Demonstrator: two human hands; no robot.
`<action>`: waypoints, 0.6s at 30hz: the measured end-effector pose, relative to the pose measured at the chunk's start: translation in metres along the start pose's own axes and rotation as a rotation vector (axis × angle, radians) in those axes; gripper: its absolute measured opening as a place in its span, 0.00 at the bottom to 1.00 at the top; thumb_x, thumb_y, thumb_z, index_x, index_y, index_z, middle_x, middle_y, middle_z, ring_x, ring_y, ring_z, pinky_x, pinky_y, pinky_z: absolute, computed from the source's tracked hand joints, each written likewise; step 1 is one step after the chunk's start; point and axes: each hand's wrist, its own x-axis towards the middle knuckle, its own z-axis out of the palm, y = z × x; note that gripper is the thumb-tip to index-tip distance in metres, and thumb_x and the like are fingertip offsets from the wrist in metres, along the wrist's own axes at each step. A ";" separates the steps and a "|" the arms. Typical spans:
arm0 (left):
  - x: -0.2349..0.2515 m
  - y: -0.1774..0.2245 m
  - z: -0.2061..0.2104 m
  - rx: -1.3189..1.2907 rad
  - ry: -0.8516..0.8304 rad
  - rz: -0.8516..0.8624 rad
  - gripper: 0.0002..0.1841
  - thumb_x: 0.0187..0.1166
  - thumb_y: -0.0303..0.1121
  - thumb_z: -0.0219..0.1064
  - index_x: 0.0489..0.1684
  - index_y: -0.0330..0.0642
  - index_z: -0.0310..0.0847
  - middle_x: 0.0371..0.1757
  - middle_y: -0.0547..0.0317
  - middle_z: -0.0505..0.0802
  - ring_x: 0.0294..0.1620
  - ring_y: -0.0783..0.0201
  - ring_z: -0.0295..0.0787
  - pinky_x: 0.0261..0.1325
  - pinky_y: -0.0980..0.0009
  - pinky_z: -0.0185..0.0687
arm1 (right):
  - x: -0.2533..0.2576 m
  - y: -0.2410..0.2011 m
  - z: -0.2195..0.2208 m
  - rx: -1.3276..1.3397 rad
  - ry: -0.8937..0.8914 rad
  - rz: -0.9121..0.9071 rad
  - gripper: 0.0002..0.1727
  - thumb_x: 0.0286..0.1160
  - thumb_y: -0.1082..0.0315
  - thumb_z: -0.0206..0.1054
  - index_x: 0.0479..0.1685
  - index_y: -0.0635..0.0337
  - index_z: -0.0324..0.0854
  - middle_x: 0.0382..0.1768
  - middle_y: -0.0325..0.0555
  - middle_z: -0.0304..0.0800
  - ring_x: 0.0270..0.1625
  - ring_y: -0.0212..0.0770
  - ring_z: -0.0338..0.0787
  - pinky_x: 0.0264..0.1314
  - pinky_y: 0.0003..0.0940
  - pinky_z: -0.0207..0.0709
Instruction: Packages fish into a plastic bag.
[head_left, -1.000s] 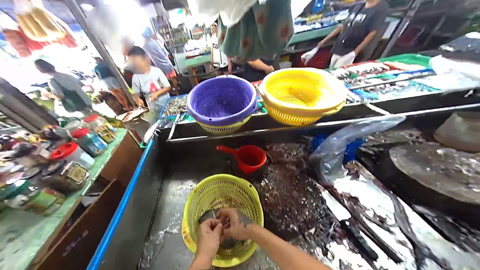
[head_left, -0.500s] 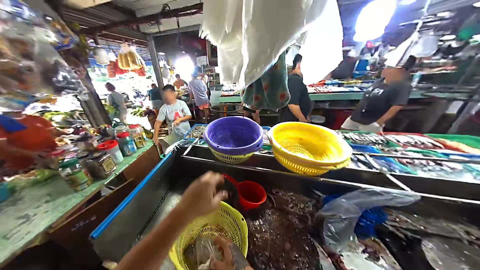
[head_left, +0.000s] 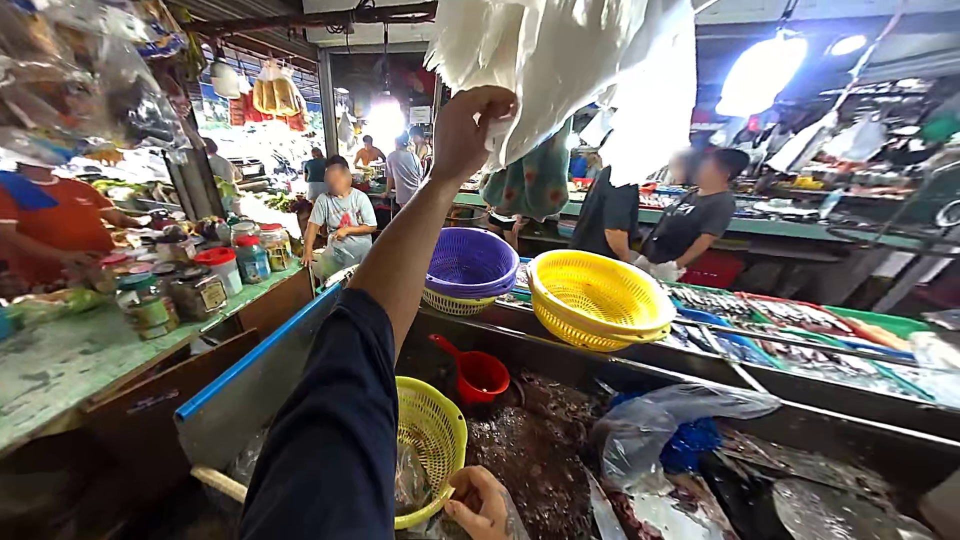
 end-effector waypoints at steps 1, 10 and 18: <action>0.002 -0.003 0.002 -0.071 0.024 0.013 0.07 0.76 0.25 0.68 0.43 0.35 0.93 0.40 0.55 0.96 0.44 0.69 0.92 0.54 0.68 0.86 | -0.004 0.004 -0.004 -0.003 0.016 0.011 0.25 0.66 0.54 0.80 0.56 0.63 0.88 0.50 0.53 0.90 0.45 0.44 0.91 0.53 0.42 0.87; -0.006 -0.024 -0.007 0.031 -0.156 0.038 0.15 0.74 0.29 0.70 0.56 0.39 0.91 0.60 0.46 0.92 0.64 0.54 0.88 0.69 0.57 0.82 | -0.016 0.003 -0.017 -0.015 -0.013 0.136 0.25 0.69 0.55 0.79 0.59 0.64 0.86 0.51 0.55 0.89 0.46 0.46 0.90 0.54 0.44 0.86; 0.029 -0.036 -0.016 -0.201 -0.116 -0.195 0.08 0.66 0.25 0.76 0.39 0.35 0.86 0.32 0.59 0.91 0.32 0.70 0.87 0.41 0.70 0.84 | -0.010 0.000 -0.014 0.001 -0.067 0.201 0.26 0.70 0.55 0.78 0.61 0.65 0.84 0.52 0.55 0.90 0.49 0.47 0.91 0.58 0.47 0.86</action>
